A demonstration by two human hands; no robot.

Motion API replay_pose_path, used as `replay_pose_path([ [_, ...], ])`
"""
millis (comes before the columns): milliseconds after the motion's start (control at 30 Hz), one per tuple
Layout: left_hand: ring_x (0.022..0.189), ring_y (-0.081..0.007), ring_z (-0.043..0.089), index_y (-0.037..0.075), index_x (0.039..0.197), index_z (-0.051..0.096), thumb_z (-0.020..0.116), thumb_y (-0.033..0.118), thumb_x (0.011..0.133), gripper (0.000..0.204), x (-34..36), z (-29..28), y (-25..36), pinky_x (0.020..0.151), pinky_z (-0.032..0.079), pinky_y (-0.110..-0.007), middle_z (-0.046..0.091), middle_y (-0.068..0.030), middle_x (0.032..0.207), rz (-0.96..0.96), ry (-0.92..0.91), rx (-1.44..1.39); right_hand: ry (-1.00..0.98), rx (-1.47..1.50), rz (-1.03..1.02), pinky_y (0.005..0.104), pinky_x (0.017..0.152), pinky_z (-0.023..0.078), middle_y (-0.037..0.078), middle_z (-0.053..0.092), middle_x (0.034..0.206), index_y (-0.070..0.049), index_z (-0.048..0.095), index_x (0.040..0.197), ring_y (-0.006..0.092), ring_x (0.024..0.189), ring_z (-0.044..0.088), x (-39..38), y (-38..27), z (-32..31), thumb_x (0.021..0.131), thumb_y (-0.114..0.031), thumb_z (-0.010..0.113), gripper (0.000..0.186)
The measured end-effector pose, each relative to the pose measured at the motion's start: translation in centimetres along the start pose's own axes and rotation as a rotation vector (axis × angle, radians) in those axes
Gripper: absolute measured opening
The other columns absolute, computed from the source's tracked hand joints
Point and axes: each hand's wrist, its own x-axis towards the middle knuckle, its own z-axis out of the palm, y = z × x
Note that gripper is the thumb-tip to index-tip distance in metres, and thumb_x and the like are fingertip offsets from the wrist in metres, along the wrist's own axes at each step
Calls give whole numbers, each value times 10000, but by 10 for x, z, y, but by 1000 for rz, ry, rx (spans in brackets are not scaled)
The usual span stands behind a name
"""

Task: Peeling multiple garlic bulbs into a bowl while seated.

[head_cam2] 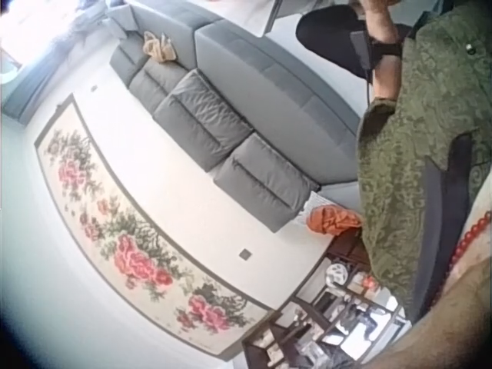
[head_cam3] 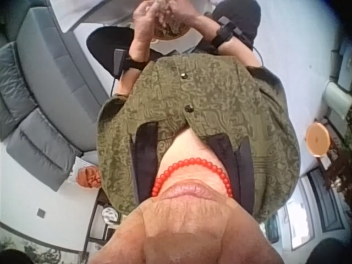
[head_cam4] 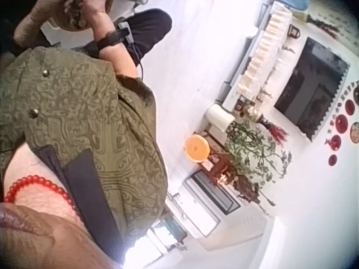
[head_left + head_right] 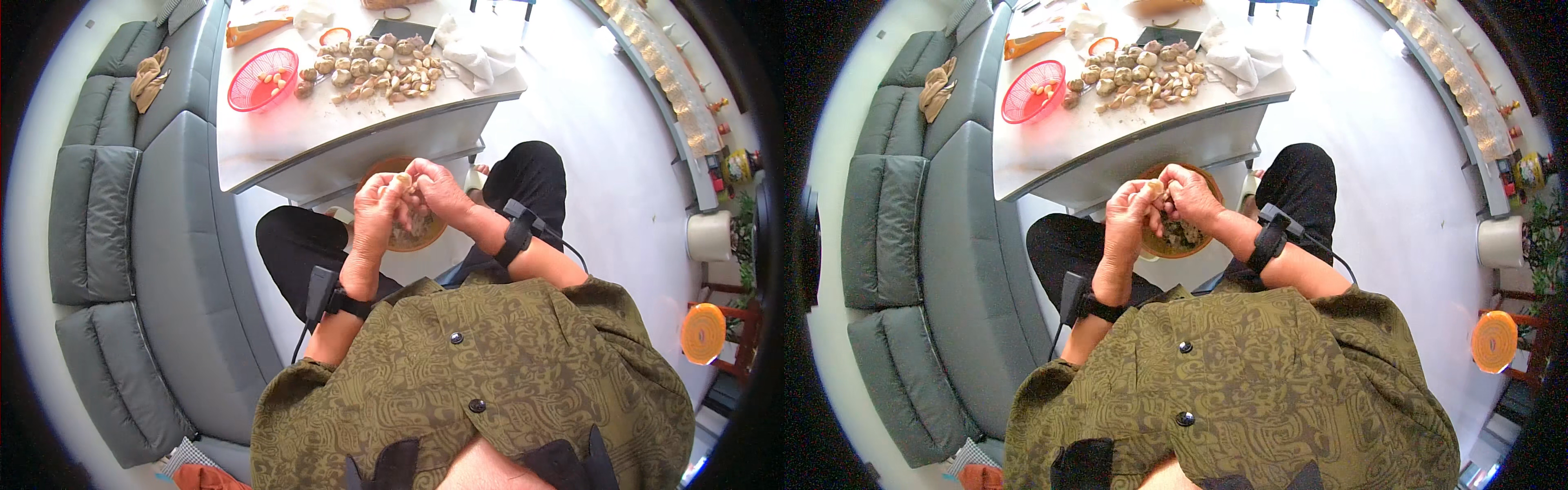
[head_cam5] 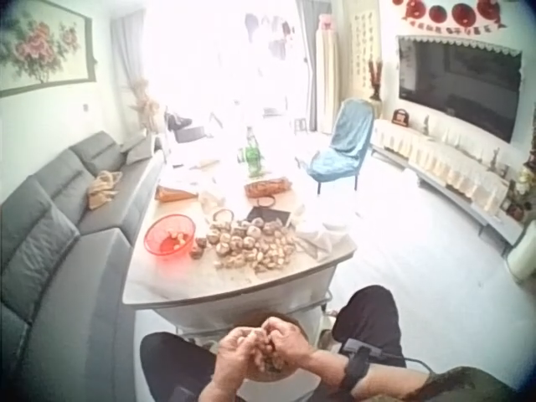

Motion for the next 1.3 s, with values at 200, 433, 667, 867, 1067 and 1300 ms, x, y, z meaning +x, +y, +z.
replay_pose_path([
  [200,447,-81,475,-22,983,547,515,144,890,193,1,-16,2,395,436,-217,564,-67,706,-17,-19,-113,-95,261,190,205,435,414,43,569,694,-62,509,844,86,526,510,-4,-26,-12,842,-123,408,119],
  [433,439,-26,406,42,982,502,522,114,886,122,0,-11,0,364,322,-164,514,1,648,3,45,170,-120,-301,14,267,502,417,28,557,669,-62,516,784,137,577,541,-3,-25,-5,837,-254,530,199],
  [667,732,-278,592,36,931,522,519,55,853,81,-4,-4,9,664,464,-347,572,-137,751,407,67,737,-169,-1005,-778,372,581,467,95,538,771,-124,577,825,285,714,577,-7,-16,-7,811,-181,506,92],
  [867,808,-299,585,32,951,541,495,-24,818,152,-7,0,1,691,464,-348,579,-138,870,544,93,707,-68,-1087,-820,380,568,478,90,515,773,-154,577,865,276,707,579,-12,-17,-2,787,-147,508,104],
  [1067,519,-49,441,53,927,554,464,59,904,94,-6,2,-17,447,347,-202,560,-13,704,486,164,632,-21,-1165,-803,367,539,472,82,518,743,-150,539,851,269,649,578,-15,-13,-1,777,-176,513,83],
  [1300,515,-33,428,42,922,551,474,107,915,101,-3,8,-11,415,320,-203,501,23,655,686,269,660,20,-1018,-838,378,534,461,87,512,695,-92,502,778,268,663,580,-15,-25,6,807,-157,489,73],
])
